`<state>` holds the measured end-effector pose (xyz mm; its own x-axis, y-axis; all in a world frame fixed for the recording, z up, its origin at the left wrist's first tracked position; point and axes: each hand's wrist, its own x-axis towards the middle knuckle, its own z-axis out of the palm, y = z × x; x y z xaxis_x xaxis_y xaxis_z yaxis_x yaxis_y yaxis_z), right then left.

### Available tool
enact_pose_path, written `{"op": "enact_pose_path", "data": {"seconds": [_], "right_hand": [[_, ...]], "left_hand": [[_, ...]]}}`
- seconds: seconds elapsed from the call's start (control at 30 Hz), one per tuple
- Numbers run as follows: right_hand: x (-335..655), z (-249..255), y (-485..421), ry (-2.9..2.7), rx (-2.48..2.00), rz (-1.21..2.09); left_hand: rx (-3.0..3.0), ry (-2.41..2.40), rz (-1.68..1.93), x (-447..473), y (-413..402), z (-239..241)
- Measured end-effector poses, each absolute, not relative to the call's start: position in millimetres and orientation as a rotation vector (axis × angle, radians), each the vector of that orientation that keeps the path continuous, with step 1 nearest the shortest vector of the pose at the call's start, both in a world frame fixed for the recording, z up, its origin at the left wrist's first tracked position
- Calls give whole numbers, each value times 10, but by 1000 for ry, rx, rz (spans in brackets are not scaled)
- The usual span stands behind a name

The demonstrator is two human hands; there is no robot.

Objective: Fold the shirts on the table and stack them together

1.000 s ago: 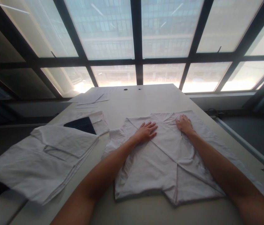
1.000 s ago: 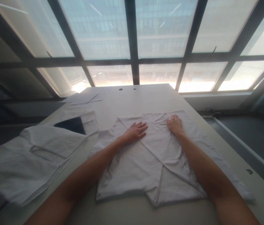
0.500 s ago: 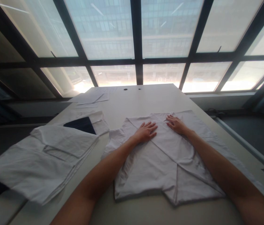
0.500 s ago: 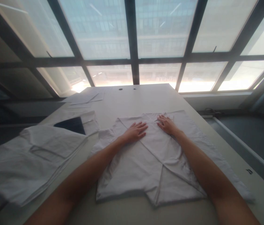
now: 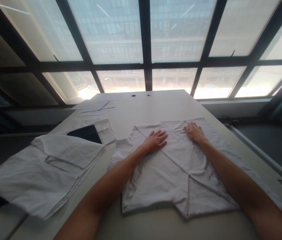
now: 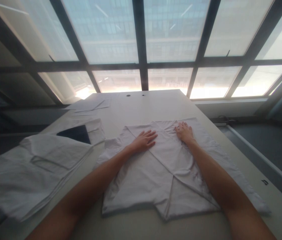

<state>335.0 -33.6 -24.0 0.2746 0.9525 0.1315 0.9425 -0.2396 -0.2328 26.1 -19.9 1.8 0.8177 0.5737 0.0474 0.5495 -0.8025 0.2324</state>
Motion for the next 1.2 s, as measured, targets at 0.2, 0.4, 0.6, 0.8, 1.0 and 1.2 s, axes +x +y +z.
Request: {"op": "enact_pose_path", "data": {"seconds": [0.2, 0.4, 0.6, 0.8, 1.0, 1.2], "right_hand": [[3386, -256, -347, -1649, -2302, -2], [3355, -171, -344, -1767, -2064, -37], [3238, -166, -355, -2128, -1883, 75], [3223, -174, -368, -2070, -2051, 62], [3309, -210, -329, -1862, -2248, 67], [3403, -278, -308, -1665, -2398, 24]], "left_hand": [[2794, 868, 179, 257, -198, 10], [2803, 864, 185, 258, -200, 6], [2808, 866, 189, 258, -200, 6], [2797, 873, 172, 264, -201, 15], [2802, 871, 181, 264, -203, 21], [2800, 878, 173, 263, -207, 27]]}}
